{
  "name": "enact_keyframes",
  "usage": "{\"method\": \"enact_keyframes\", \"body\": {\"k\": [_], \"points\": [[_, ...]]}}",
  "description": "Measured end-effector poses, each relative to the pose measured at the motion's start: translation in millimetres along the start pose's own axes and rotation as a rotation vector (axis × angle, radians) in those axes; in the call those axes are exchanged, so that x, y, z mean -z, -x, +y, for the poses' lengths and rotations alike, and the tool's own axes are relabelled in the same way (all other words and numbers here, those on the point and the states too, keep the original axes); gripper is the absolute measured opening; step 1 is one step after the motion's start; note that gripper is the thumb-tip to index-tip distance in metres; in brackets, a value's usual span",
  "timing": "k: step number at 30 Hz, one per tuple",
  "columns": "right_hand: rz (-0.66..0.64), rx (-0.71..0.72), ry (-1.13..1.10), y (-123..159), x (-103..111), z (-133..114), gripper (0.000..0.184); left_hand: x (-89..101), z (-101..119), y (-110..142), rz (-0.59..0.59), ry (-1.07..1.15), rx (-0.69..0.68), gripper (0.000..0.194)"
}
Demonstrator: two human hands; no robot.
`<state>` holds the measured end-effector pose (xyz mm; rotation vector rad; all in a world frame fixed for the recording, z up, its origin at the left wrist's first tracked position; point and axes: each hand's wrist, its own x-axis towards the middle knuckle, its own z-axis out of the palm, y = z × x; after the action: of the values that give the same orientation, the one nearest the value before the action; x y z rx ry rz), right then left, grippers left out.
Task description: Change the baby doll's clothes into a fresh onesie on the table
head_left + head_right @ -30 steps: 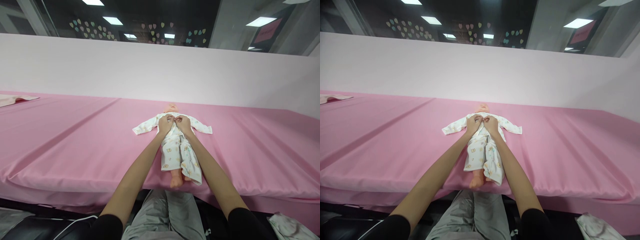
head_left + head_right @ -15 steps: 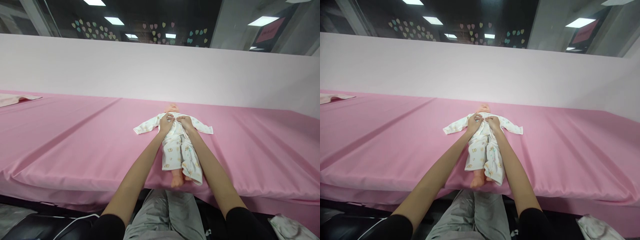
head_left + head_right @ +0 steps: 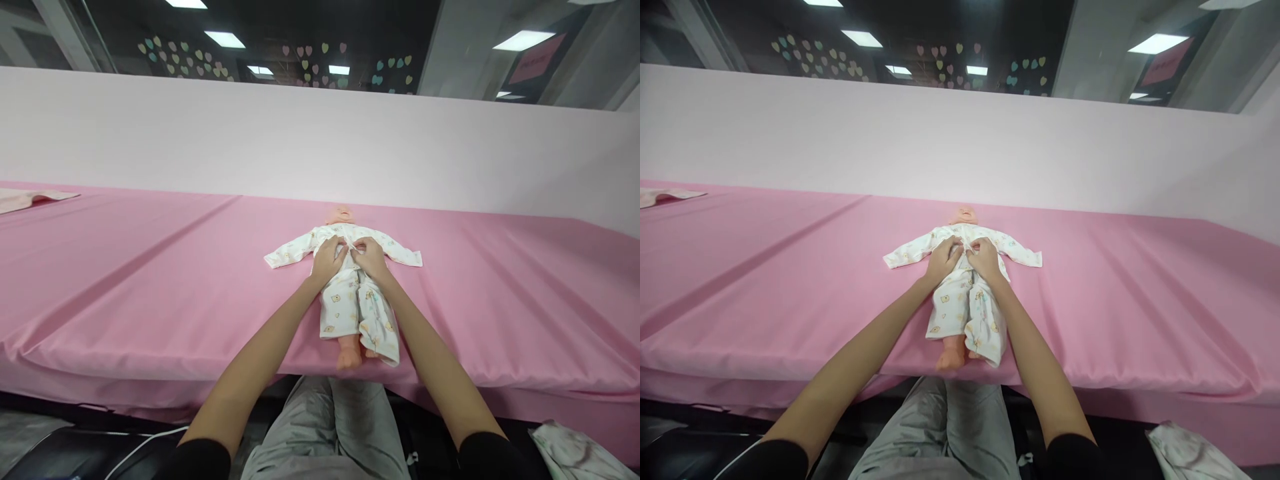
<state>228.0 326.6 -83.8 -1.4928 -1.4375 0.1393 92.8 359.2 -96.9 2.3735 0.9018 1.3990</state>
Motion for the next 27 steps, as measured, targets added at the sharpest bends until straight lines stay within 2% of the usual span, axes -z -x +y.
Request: {"method": "enact_keyframes", "body": {"k": [4,7,9,11,14,17,21,27], "points": [[0.102,0.074,0.186,8.3,1.7,-6.5,0.012,7.6,4.1,3.4,-0.004,-0.078,-0.033,0.011],[0.12,0.043,0.395,12.3,7.2,-14.6,0.013,10.8,6.5,0.8,0.001,-0.166,-0.059,0.01],[0.083,-0.01,0.425,13.1,11.8,-19.0,0.015,11.1,8.6,-1.2,0.0,-0.186,-0.042,0.01],[0.018,-0.098,0.302,11.7,15.4,-20.9,0.016,10.0,10.5,-2.8,-0.015,-0.124,0.001,0.01],[-0.028,-0.222,-0.008,6.5,16.9,-18.7,0.017,7.1,11.8,-3.9,-0.024,0.035,0.068,0.01],[-0.047,-0.27,-0.222,2.3,15.7,-14.1,0.017,5.3,12.1,-3.8,-0.01,0.116,0.084,0.01],[-0.072,-0.277,-0.346,1.9,14.4,-11.2,0.016,4.8,12.7,-3.6,-0.014,0.14,0.086,0.011],[-0.058,-0.262,-0.376,2.7,10.0,-12.6,0.016,3.4,11.3,-4.7,-0.027,0.163,0.12,0.011]]}}
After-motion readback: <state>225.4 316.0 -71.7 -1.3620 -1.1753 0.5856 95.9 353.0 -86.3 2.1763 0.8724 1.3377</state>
